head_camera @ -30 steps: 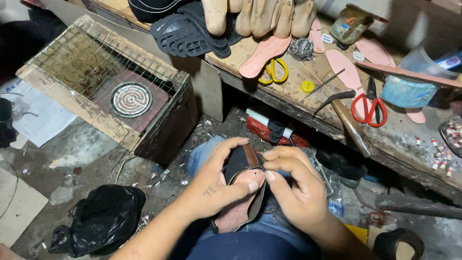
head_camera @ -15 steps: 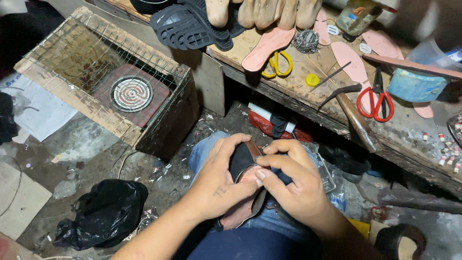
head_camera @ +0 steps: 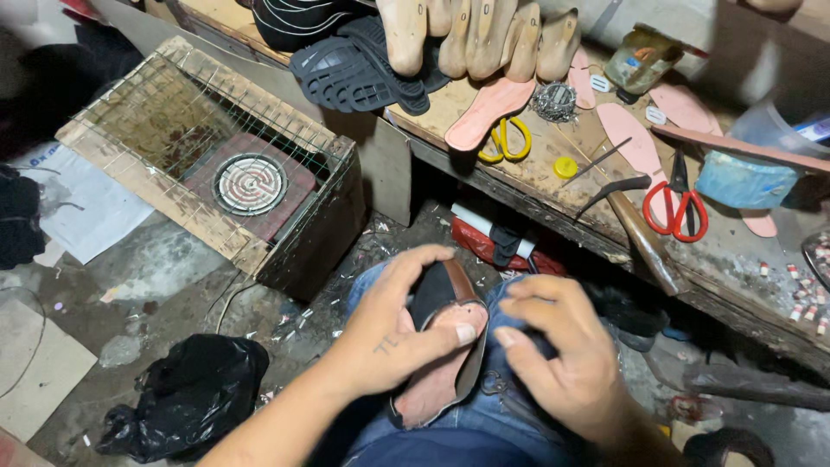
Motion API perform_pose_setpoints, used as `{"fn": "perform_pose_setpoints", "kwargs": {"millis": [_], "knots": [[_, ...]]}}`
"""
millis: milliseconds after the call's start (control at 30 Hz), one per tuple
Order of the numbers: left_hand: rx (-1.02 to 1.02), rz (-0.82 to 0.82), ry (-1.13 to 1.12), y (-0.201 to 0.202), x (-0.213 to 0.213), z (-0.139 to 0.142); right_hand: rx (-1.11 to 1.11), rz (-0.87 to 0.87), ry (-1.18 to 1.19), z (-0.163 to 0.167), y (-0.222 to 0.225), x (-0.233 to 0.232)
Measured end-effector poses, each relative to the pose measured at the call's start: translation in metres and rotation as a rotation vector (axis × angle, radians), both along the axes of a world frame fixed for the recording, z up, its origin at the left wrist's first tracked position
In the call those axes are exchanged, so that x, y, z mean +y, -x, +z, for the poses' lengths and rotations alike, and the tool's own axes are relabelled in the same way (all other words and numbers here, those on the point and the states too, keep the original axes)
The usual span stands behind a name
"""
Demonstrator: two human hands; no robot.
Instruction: The person sits on the floor and lasts a shoe: they hold a black fabric upper over a wooden last, use pincers to grip and pull the upper material tight over the insole, hammer the edges to set them, and press and smooth the upper around the last with their hands, turning the shoe to work different sides.
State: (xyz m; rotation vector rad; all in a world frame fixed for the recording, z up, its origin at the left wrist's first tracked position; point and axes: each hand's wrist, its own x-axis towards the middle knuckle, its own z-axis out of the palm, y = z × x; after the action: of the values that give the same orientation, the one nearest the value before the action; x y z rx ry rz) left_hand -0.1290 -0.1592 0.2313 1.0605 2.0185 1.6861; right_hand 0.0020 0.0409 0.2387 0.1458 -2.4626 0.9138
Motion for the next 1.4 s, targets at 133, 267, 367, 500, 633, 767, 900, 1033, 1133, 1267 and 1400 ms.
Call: {"fn": "perform_pose_setpoints", "kwargs": {"millis": [133, 267, 367, 500, 633, 767, 900, 1033, 1133, 1267, 1400], "knots": [[-0.16, 0.056, -0.059, 0.018, -0.012, 0.003, -0.502, -0.197, -0.091, -0.051, -0.04, 0.029], [0.16, 0.083, -0.054, 0.039, -0.02, -0.009, -0.982, -0.213, -0.09, -0.124, -0.095, 0.047], [0.152, 0.046, -0.096, 0.04, -0.019, -0.022, -1.247, -0.262, -0.061, -0.165, -0.115, 0.061], [-0.083, 0.069, -0.005, 0.042, -0.013, -0.03, -1.231, -0.048, -0.084, -0.157, -0.121, 0.076], [-0.148, 0.083, -0.036, 0.052, -0.007, -0.031, -1.356, 0.035, -0.093, -0.106, -0.081, 0.082], [-0.456, 0.041, -0.154, 0.059, -0.002, -0.034, -1.346, -0.076, -0.23, -0.072, -0.021, 0.085], [-0.103, 0.098, -0.068, 0.065, -0.007, -0.033, -1.369, 0.053, -0.381, -0.087, -0.009, 0.084], [-0.003, 0.079, -0.008, 0.063, -0.01, -0.033, -1.282, 0.042, -0.138, -0.148, -0.055, 0.071], [0.049, 0.069, -0.005, 0.058, -0.009, -0.035, -1.166, 0.001, 0.074, -0.189, -0.082, 0.069], [0.063, 0.073, 0.033, 0.045, -0.009, -0.037, -0.855, 0.099, -0.004, -0.185, -0.099, 0.057], [0.139, 0.081, 0.038, 0.029, -0.008, -0.036, -0.697, -0.069, 0.242, -0.115, -0.095, 0.04]]}}
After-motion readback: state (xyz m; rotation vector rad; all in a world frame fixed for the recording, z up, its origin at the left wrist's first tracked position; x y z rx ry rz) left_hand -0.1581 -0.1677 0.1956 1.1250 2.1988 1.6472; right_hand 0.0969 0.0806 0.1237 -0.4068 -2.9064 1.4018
